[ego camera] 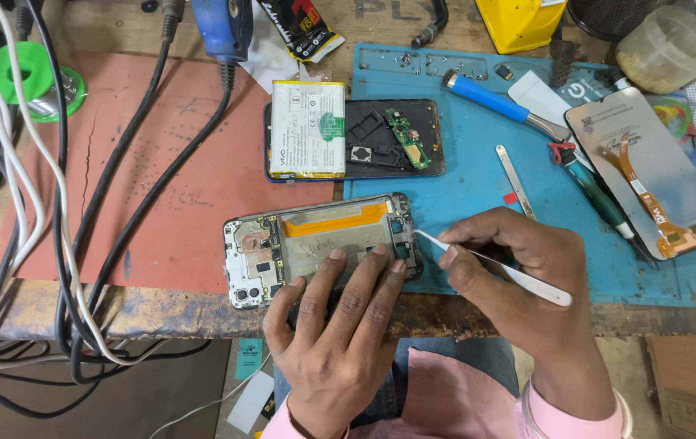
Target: The person disassembles a smartphone by removing screws and prying open the casing. They use tweezers and a screwdriver to detach internal components including the battery, motherboard, and camera module, placing parts on the workbench.
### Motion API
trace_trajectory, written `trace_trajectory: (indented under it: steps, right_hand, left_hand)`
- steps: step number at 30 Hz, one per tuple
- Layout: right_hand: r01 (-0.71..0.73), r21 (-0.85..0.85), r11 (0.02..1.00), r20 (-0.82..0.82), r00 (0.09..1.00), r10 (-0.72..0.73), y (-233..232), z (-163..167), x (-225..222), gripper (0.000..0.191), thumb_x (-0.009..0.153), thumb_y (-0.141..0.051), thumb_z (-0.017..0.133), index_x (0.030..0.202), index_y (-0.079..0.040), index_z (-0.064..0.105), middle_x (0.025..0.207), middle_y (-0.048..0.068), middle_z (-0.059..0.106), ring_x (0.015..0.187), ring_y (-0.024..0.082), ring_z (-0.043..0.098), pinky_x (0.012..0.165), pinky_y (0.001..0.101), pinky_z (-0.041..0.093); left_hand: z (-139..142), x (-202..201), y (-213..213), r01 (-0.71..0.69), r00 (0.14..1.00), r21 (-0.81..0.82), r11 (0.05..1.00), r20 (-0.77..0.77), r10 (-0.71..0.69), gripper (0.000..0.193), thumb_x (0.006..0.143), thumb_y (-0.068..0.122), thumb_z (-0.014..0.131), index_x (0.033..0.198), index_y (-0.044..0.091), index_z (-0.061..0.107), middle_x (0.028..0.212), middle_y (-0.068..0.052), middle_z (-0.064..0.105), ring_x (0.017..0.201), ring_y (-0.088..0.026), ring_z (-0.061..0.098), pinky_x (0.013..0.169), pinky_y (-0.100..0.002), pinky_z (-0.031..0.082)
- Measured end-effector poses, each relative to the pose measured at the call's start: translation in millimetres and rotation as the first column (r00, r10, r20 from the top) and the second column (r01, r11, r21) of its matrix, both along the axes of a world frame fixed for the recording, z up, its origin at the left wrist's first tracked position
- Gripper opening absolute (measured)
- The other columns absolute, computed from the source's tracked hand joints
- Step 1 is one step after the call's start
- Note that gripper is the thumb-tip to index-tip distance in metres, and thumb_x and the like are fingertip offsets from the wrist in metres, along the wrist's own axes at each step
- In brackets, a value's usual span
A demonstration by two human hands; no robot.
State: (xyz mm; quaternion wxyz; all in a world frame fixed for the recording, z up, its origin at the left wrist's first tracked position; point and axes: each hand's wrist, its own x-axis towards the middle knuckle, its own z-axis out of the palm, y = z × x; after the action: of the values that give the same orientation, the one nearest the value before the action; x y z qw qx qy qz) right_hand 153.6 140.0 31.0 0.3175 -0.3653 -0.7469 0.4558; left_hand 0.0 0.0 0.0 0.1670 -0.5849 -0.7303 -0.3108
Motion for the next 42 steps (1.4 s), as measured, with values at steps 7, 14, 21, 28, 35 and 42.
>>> trace_trajectory:
  steps: [7,14,21,28,35,42]
  right_hand:
    - [0.002,0.077,0.997,0.039,0.999,-0.005,-1.7,5.5,-1.6,0.023,0.083,-0.012,0.082,0.101,0.001,0.075,0.086,0.007,0.080,0.078,0.009,0.073,0.066,0.0208,0.056]
    - [-0.001,0.035,0.999,0.004,1.000,0.001,-1.3,5.5,-1.5,0.022,0.085,-0.012,0.080,0.102,0.001,0.074,0.086,0.007,0.079,0.079,0.008,0.074,0.068,0.0207,0.058]
    - [0.010,0.005,1.000,0.003,1.000,-0.010,-0.6,5.0,-1.8,0.023,0.084,-0.011,0.080,0.102,0.002,0.074,0.087,0.007,0.079,0.078,0.008,0.073,0.067,0.0204,0.057]
    - [-0.007,0.038,0.999,0.019,1.000,0.006,-1.3,6.9,-2.9,0.024,0.081,-0.006,0.079,0.103,0.002,0.075,0.088,0.007,0.079,0.080,0.008,0.073,0.069,0.0206,0.057]
    - [-0.033,0.038,0.999,0.010,0.999,0.033,-1.8,9.0,-3.2,0.021,0.081,-0.005,0.078,0.101,0.002,0.075,0.086,0.007,0.078,0.080,0.008,0.072,0.070,0.0215,0.057]
    - [-0.045,0.015,0.999,0.023,0.999,0.045,-1.1,7.8,-2.1,0.020,0.080,-0.006,0.078,0.099,0.000,0.075,0.082,0.006,0.077,0.075,0.008,0.071,0.066,0.0214,0.056]
  left_hand:
    - [2.6,-0.8,0.0,0.015,1.000,0.004,1.000,0.005,-0.015,0.043,0.084,0.016,0.071,0.126,0.026,0.075,0.135,0.009,0.068,0.127,-0.017,0.060,0.107,-0.042,0.035]
    - [3.0,-1.0,0.7,0.018,1.000,0.007,1.000,0.003,-0.018,0.044,0.085,0.017,0.070,0.128,0.026,0.074,0.136,0.009,0.068,0.128,-0.018,0.059,0.108,-0.042,0.035]
    - [2.3,-1.4,0.7,0.006,1.000,-0.004,1.000,-0.002,-0.006,0.047,0.082,0.015,0.071,0.127,0.028,0.075,0.136,0.010,0.068,0.128,-0.017,0.059,0.109,-0.041,0.034]
    - [1.9,-0.4,0.0,0.007,1.000,-0.001,1.000,0.012,-0.007,0.047,0.081,0.016,0.072,0.126,0.027,0.075,0.136,0.010,0.068,0.128,-0.018,0.059,0.109,-0.042,0.034]
    - [0.5,-0.9,0.4,0.013,1.000,0.001,1.000,0.018,-0.013,0.047,0.080,0.016,0.073,0.126,0.027,0.075,0.136,0.010,0.068,0.128,-0.018,0.059,0.108,-0.042,0.034]
    - [1.5,-1.4,-0.6,0.024,1.000,-0.008,1.000,0.014,-0.024,0.048,0.080,0.016,0.073,0.127,0.025,0.074,0.135,0.009,0.068,0.127,-0.018,0.060,0.108,-0.043,0.034]
